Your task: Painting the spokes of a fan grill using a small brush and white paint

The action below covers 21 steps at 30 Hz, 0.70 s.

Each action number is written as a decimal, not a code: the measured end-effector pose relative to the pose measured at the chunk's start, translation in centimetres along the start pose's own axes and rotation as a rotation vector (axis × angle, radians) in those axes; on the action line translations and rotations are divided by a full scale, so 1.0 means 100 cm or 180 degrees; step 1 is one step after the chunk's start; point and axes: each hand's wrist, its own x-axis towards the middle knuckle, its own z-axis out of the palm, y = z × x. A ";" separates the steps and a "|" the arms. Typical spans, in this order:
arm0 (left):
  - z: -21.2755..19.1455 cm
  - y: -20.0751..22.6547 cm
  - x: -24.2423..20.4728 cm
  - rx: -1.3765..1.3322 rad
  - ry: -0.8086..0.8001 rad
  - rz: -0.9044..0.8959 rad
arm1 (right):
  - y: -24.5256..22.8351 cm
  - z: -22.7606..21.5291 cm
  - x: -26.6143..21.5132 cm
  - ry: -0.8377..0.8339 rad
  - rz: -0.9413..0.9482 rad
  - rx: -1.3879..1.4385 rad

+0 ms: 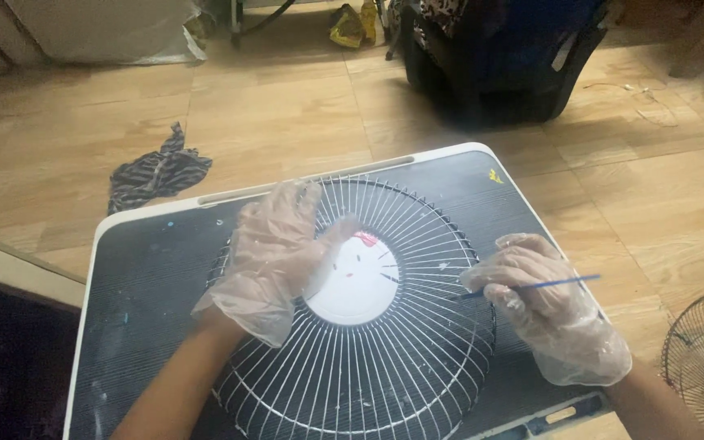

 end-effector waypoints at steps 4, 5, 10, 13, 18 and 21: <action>0.000 0.000 -0.003 -0.0388 0.0007 -0.0018 | 0.002 0.002 0.000 0.0135 -0.0144 0.0007; 0.001 -0.001 -0.003 -0.0452 0.0001 -0.0014 | -0.003 -0.001 0.001 0.0085 -0.0014 0.0023; 0.007 -0.008 0.003 -0.0004 -0.0079 0.0200 | -0.013 -0.003 0.001 -0.0057 -0.0203 0.0280; 0.006 -0.009 0.004 0.0096 -0.0240 0.0161 | -0.004 0.000 0.001 -0.0136 -0.0405 0.0311; -0.005 0.004 -0.003 -0.0260 -0.0249 0.0057 | -0.001 0.003 -0.002 -0.0088 -0.0475 0.0427; -0.002 0.003 -0.001 -0.0107 -0.0193 0.0027 | 0.007 0.002 0.000 -0.0047 -0.0437 0.0424</action>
